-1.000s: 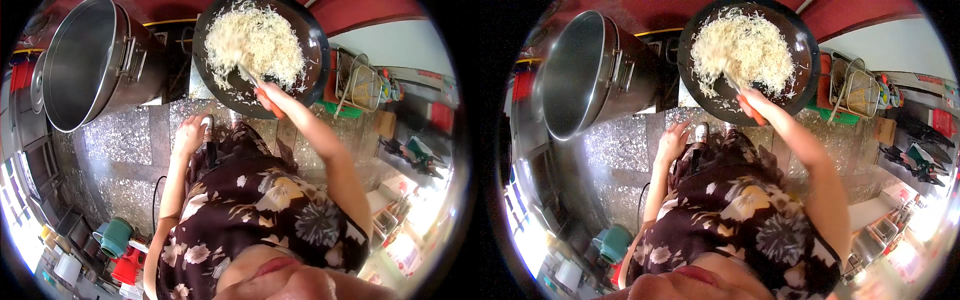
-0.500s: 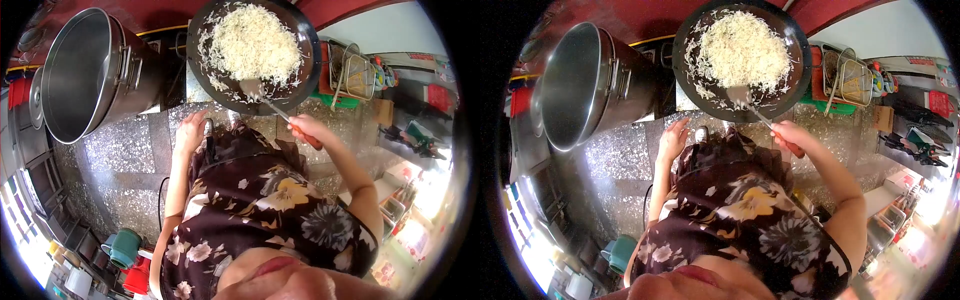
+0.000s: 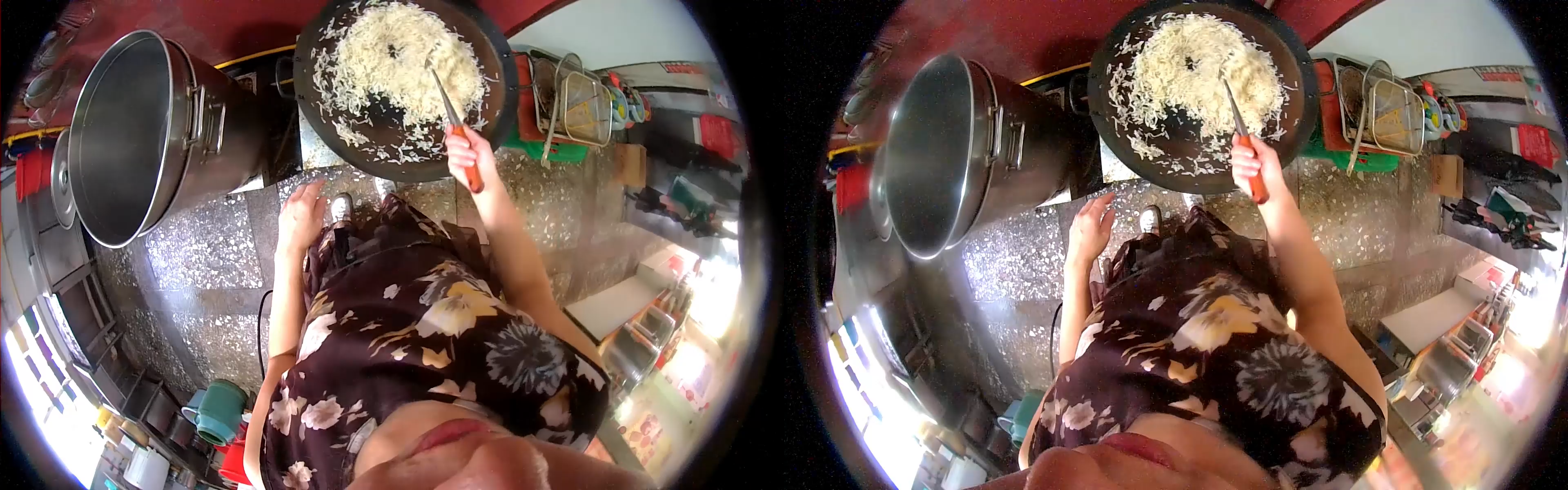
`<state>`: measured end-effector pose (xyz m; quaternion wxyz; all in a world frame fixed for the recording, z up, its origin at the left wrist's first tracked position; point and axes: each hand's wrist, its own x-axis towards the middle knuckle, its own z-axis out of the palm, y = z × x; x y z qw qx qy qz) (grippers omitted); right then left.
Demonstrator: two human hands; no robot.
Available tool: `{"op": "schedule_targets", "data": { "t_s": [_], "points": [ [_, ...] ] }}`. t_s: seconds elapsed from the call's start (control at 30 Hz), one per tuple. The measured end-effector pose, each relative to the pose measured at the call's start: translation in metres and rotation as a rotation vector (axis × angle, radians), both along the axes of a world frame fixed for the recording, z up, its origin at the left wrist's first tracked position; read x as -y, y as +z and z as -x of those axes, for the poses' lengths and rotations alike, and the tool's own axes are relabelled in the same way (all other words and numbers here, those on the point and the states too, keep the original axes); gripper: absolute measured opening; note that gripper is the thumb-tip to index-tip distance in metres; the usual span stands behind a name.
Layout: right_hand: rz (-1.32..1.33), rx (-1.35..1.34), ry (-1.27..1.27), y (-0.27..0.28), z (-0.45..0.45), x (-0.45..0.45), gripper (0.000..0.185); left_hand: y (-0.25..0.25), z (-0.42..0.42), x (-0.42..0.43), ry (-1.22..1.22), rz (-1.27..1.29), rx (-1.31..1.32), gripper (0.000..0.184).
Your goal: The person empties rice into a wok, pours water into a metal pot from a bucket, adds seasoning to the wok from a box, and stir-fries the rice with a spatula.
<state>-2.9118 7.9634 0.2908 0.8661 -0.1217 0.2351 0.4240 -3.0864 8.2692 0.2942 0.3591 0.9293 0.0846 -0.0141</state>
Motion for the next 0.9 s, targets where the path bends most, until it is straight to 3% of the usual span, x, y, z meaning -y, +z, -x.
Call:
{"op": "schedule_targets", "data": {
  "t_s": [0.17,0.3,0.37,0.5,0.7,0.77,0.9],
  "points": [
    [0.558,0.012,0.235,0.055,0.061,0.0,0.024,-0.003,-0.008,-0.001,-0.108,-0.021,0.006,0.028],
    [0.774,-0.15,0.029,0.083,0.107,-0.002,0.012,-0.002,-0.021,0.003,-0.118,0.014,0.059,0.029],
    [0.792,-0.19,-0.221,0.074,0.112,-0.005,0.011,-0.002,-0.024,0.007,-0.107,0.035,0.041,0.029],
    [0.963,-0.079,-0.431,0.037,0.061,-0.005,0.012,0.005,-0.025,0.015,-0.119,0.049,0.047,0.029],
    [0.972,0.198,-0.162,-0.001,-0.093,-0.005,0.012,0.004,-0.003,0.001,0.003,0.006,0.023,0.029],
    [1.051,0.45,0.001,-0.003,-0.13,-0.029,0.01,0.007,0.007,-0.004,0.052,0.012,0.02,0.028],
    [1.162,0.713,0.223,0.01,-0.137,-0.105,0.015,0.017,0.025,-0.011,0.118,-0.003,0.013,0.029]
  ]
}}
